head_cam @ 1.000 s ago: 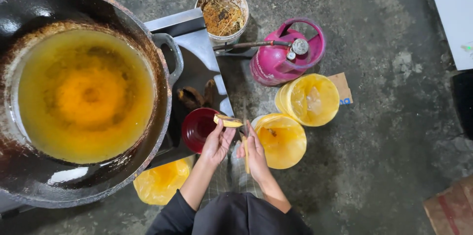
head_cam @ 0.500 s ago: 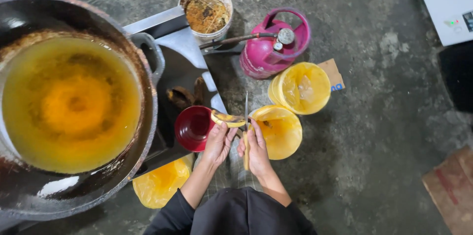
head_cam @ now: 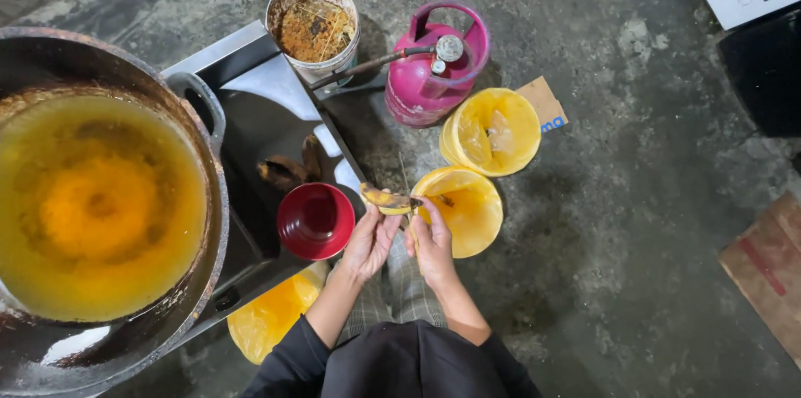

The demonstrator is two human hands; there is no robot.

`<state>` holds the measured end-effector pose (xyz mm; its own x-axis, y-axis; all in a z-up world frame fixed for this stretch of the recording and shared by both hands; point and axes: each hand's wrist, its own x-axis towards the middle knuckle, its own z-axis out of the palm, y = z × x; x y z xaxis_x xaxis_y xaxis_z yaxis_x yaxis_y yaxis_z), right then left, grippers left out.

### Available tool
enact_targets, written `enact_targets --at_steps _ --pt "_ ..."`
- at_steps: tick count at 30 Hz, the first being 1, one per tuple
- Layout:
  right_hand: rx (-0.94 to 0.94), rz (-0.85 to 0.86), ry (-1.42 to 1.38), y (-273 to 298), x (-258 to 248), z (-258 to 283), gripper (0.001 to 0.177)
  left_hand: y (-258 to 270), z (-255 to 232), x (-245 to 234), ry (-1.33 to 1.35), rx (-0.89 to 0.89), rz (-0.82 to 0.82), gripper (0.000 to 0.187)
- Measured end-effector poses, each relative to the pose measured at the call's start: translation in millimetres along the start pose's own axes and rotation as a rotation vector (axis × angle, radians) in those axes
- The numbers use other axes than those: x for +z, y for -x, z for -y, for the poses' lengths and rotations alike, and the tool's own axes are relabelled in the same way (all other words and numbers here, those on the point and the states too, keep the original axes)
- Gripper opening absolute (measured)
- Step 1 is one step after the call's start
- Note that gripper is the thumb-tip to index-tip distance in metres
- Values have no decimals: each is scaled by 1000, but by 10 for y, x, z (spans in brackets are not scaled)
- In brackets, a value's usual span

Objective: The person peels several bananas using a knife, removes the peels, and places the peeled bananas into a blue bowl. The person also cuts the bananas into smaller pieces and discards the peels into a yellow bucket.

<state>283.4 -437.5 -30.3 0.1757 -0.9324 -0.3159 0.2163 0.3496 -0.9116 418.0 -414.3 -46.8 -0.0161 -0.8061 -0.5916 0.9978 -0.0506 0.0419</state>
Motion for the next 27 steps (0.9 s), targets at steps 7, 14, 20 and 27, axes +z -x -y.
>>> enact_targets --at_steps 7,14,20,27 --pt "-119 71 91 53 -309 45 41 -398 92 -149 -100 -247 -132 29" --pt "93 51 -67 38 -659 298 36 -342 115 79 -319 -309 63 39" --pt "110 -73 -20 -218 -1076 556 33 -3 -27 479 -579 -397 247 53" --pt "41 -302 25 -736 -1372 1018 26 129 -72 595 -652 -532 444 68"
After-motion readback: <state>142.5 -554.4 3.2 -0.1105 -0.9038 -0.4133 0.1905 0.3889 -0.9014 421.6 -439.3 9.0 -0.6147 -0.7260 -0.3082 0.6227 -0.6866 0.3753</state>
